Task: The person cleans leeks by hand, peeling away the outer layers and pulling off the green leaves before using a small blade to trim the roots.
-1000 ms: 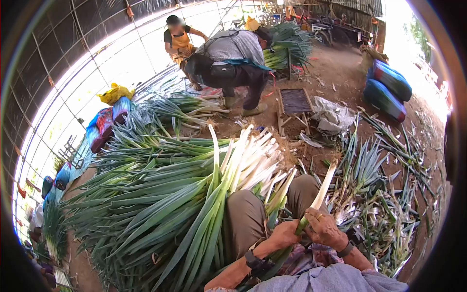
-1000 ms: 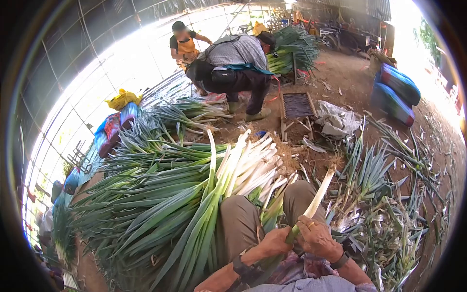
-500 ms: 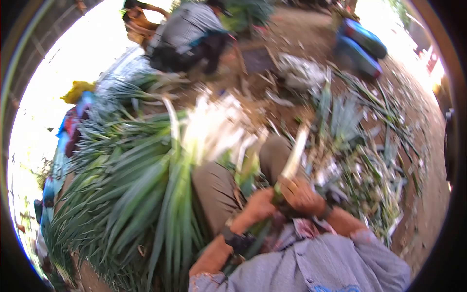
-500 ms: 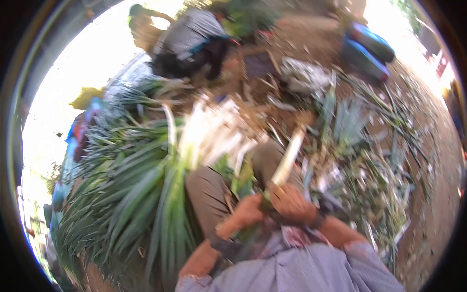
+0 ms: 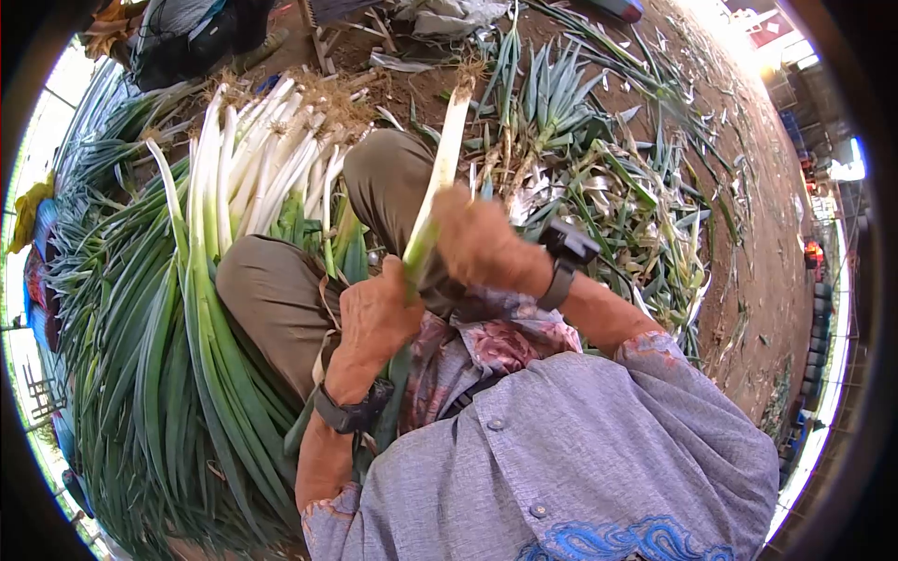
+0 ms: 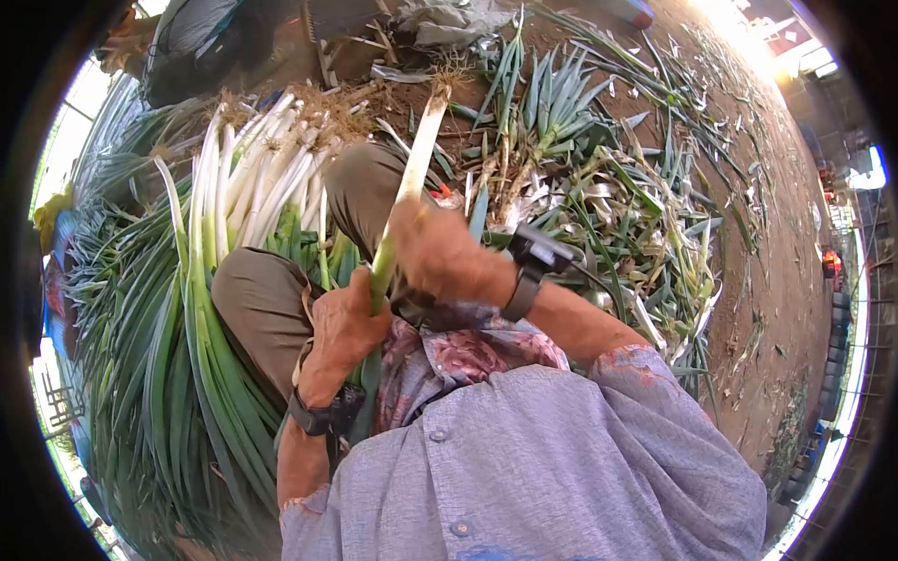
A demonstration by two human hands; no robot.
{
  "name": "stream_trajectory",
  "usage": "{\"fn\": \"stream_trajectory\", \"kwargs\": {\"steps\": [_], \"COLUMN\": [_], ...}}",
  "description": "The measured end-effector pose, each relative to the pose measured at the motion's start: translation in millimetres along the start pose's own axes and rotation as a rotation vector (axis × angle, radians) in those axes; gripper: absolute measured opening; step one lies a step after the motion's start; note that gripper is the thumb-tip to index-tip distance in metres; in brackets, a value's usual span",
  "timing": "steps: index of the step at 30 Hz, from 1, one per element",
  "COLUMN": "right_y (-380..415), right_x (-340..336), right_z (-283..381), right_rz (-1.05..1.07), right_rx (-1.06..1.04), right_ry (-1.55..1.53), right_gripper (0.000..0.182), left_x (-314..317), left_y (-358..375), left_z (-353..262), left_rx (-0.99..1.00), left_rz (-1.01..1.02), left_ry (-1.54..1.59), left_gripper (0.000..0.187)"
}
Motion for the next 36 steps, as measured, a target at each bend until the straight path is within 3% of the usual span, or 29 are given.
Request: {"fn": "stream_trajectory", "kwargs": {"steps": [1, 4, 6, 8, 9, 12, 14, 17, 19, 23, 24, 26, 30, 31, 34, 36], "right_y": [5, 25, 67, 127, 166, 274, 302, 297, 239, 127, 78, 34, 5, 4, 16, 34], "right_x": [12, 22, 18, 34, 39, 46, 27, 30, 22, 35, 30, 7, 20, 11, 23, 14], "right_z": [-18, -101, -151, -190, -208, -266, -260, -229, -189, -117, -93, -86, -69, -67, -75, -90], "right_rz": [-0.129, -0.606, -0.490, -1.070, -1.154, -1.276, -1.390, -0.777, -0.427, -0.529, -0.597, -0.389, -0.045, -0.063, 0.085, 0.090], "right_rx": [0.243, 0.922, 0.904, 0.868, 1.067, 1.294, 1.326, 1.545, 1.498, 1.182, 0.912, 0.872, 0.734, 0.818, 0.585, 0.824], "right_ry": [-0.142, -1.294, -0.826, -1.645, -1.612, -1.156, -1.029, -0.797, -0.947, -1.701, -1.867, -2.051, -2.457, -2.490, -2.503, -2.376], "right_gripper": [0.016, 0.016, 0.015, 0.023, 0.022, 0.028, 0.033, 0.035, 0.036, 0.045, 0.056, 0.071, 0.054, 0.042, 0.042, 0.041], "left_x": [9, -6, -9, -6, -6, -7, -7, -13, -24, -38, -40, -46, -46, -45, -40, -44], "left_y": [2, 4, 4, 3, 3, 0, -3, -6, -5, 10, 9, 14, 25, 27, 32, 31], "left_z": [5, 4, 5, 8, 8, 10, 13, 12, 5, -9, -14, -26, -28, -25, -22, -26], "left_rx": [0.007, 0.018, -0.024, -0.014, -0.042, -0.092, -0.081, -0.130, -0.116, -0.124, -0.128, -0.117, -0.130, -0.119, -0.090, -0.116], "left_rz": [-0.059, -0.039, -0.019, -0.044, -0.023, 0.023, 0.021, 0.043, 0.025, 0.017, 0.024, 0.028, 0.055, 0.056, 0.074, 0.080], "left_ry": [-0.023, 0.197, 0.213, 0.174, 0.185, 0.261, 0.369, 0.528, 0.479, 0.389, 0.367, 0.326, 0.322, 0.322, 0.385, 0.405], "left_gripper": [0.029, 0.028, 0.027, 0.026, 0.026, 0.027, 0.026, 0.026, 0.025, 0.028, 0.031, 0.032, 0.033, 0.034, 0.033, 0.032]}}
Point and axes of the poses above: each hand's wrist, its own y-axis away from the middle knuckle, its own x-axis out of the palm, z = x × y, the point moved 2 cm from there along -y, towards the middle knuckle, and after that the axes turned 1 degree about -y, right-handed, at the moved point
